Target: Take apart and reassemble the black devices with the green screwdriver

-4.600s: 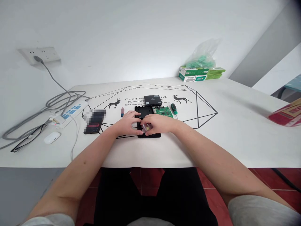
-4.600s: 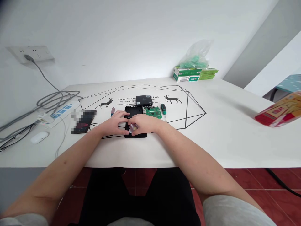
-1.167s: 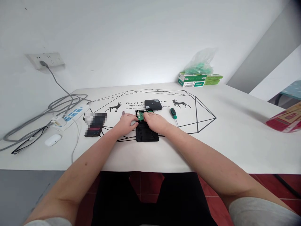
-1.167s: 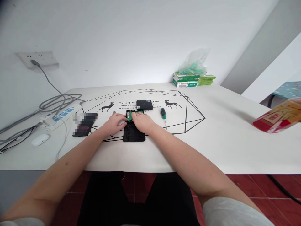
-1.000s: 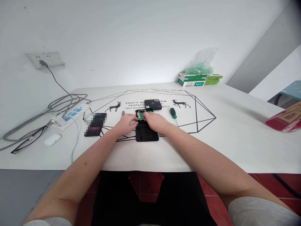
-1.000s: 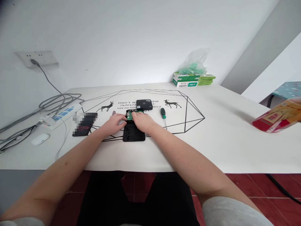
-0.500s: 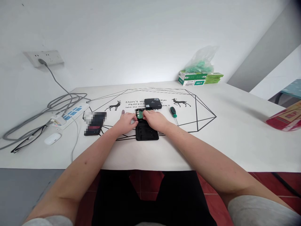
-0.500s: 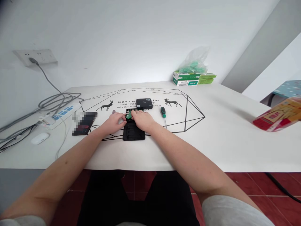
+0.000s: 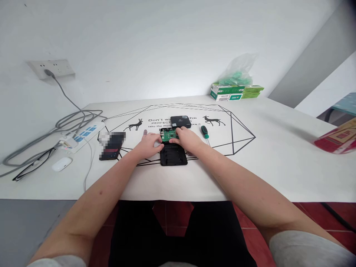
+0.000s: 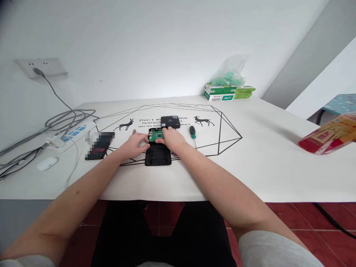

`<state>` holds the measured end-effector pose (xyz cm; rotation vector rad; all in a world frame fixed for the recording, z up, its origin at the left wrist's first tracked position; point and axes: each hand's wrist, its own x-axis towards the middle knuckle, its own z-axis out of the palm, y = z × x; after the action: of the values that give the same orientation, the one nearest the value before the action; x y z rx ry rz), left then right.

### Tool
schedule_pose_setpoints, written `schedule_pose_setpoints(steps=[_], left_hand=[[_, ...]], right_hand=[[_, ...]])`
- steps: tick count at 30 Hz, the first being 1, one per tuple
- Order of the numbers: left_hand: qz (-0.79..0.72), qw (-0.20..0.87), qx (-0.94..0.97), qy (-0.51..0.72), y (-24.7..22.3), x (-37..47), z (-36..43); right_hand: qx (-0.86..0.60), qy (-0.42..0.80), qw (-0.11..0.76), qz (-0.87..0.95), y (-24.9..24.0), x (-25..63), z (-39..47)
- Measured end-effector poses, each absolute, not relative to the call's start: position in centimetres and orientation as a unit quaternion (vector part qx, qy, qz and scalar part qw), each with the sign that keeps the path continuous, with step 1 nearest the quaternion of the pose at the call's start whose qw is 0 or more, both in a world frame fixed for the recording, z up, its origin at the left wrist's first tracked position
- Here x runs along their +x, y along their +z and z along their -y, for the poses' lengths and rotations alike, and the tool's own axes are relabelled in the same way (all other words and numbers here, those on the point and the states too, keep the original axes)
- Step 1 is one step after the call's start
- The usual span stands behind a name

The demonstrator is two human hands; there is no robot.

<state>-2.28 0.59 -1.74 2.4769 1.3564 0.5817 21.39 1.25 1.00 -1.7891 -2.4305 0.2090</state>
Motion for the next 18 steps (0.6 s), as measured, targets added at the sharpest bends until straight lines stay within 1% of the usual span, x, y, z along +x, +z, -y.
schedule_pose_setpoints(steps=[4, 13, 18], left_hand=[[-0.458, 0.118, 0.858, 0.201, -2.0, -2.4, -0.7], [-0.449, 0.097, 0.867, 0.193, -2.8, -2.6, -1.2], [-0.461, 0.099, 0.865, 0.171, -2.7, -2.7, -0.9]], right_hand=[[-0.583, 0.074, 0.066, 0.806, 1.0, 21.5, -1.4], [-0.572, 0.08, 0.052, 0.815, 0.9, 21.5, -1.1], [-0.583, 0.108, 0.048, 0.804, 2.0, 23.8, -0.6]])
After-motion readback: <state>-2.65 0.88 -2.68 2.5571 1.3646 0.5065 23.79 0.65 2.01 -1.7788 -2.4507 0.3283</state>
